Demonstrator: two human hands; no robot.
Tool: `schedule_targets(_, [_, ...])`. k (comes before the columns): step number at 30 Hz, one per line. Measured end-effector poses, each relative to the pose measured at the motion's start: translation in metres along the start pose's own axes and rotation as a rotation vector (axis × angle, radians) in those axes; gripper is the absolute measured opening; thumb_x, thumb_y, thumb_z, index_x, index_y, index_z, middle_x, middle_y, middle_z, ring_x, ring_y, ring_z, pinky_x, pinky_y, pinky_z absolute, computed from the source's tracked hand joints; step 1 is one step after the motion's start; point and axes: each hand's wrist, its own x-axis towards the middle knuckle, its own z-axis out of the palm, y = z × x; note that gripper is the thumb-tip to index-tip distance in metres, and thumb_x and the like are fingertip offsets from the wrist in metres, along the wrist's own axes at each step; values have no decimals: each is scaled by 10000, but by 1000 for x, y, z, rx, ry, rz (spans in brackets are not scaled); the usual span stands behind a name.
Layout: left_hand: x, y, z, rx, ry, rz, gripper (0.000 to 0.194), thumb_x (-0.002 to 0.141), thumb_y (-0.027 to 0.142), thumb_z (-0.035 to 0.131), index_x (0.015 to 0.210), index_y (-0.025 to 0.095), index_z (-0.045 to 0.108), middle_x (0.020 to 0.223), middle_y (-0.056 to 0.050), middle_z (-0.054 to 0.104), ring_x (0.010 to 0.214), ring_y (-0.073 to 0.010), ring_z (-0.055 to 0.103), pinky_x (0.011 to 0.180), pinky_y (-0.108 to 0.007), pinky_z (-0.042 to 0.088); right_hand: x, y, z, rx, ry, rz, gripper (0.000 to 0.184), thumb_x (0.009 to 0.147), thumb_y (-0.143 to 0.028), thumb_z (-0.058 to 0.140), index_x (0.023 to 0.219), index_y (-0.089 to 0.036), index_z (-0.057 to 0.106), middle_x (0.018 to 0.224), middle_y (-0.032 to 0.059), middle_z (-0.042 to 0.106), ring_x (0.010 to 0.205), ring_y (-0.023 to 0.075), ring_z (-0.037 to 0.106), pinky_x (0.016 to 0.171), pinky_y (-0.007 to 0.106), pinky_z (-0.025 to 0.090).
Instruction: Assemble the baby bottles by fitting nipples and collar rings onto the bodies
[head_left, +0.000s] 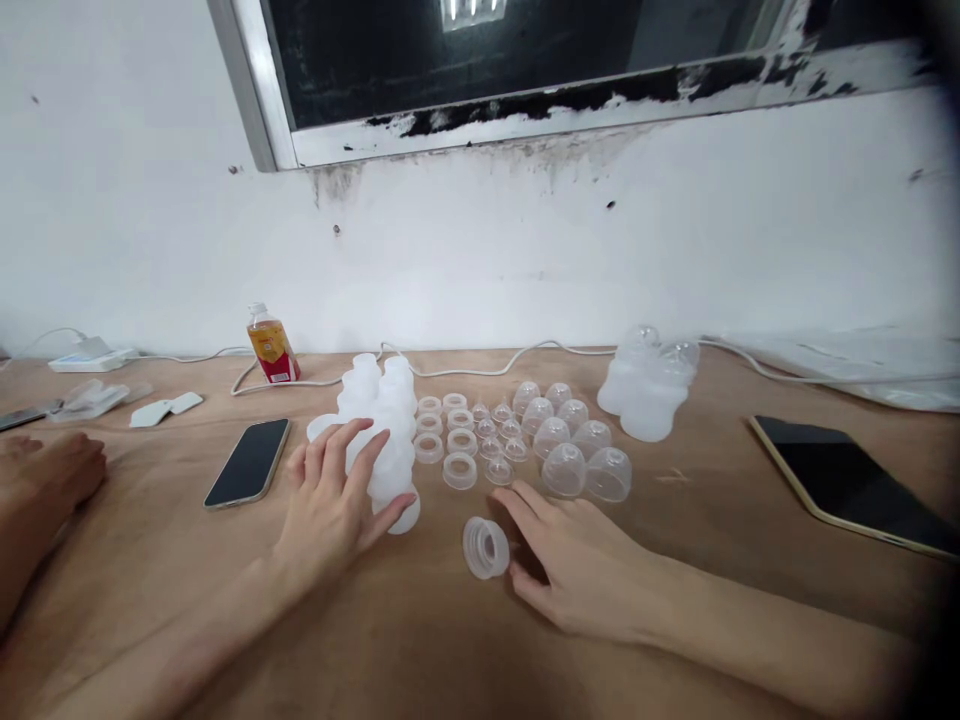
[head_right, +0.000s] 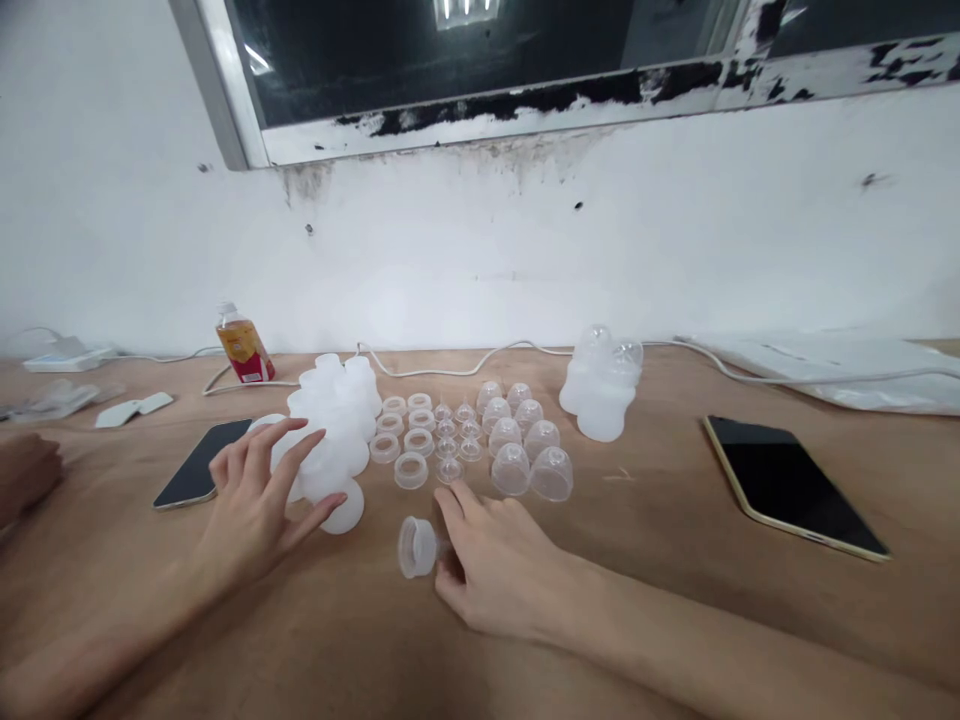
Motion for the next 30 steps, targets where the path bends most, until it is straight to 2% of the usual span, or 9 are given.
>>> schedule_targets(4, [7,-1,3,41,5,19,447,727,465,501,1049,156,525,1130,-150,489,1072,-312,389,865,-464,262,1,-1,1,-16,-14,-39,215,723,-278,417,888,-158,485,878,64,501,626,167,513,526,287,329])
schedule_targets(10, [11,-6,6,71,-17,8,468,722,504,489,1060,184,535,1173,-145,466,1121,-319,349,910,-494,207,2,1,0,97,-42,-123,196,746,-321,470,873,-179,518,880,27,497,648,132,503,559,267,378])
schedule_targets(14, [11,-7,7,65,-27,4,470,720,513,485,1065,197,535,1174,-141,463,1127,-318,342,912,-501,202,4,4,1,178,-50,-177,172,793,-272,439,905,-203,550,931,13,495,705,104,522,611,230,403])
schedule_targets(23, [14,-16,18,54,-42,-9,522,726,497,487,1135,174,474,1192,-162,434,1139,-323,316,920,-511,186,8,9,-8,288,-106,-147,157,802,-284,443,886,-224,562,880,0,526,731,103,525,641,210,394])
schedule_targets(26, [13,-5,8,5,29,-7,601,708,501,506,1162,116,427,1197,-197,412,1130,-326,320,916,-506,197,7,8,-11,263,-99,-105,142,794,-286,436,806,-185,536,814,7,545,687,113,519,590,217,375])
schedule_targets(28, [11,11,-1,-97,34,60,590,705,508,503,1136,111,436,1172,-185,437,1114,-314,339,913,-487,216,6,5,-12,206,-74,-73,147,786,-280,417,764,-169,510,768,16,557,647,125,517,552,228,355])
schedule_targets(30, [9,33,-8,-256,-134,236,538,733,490,474,1132,133,430,1158,-142,464,1084,-276,382,891,-420,280,6,0,-10,172,-65,-71,140,766,-268,414,744,-164,505,742,20,569,615,130,519,530,231,338])
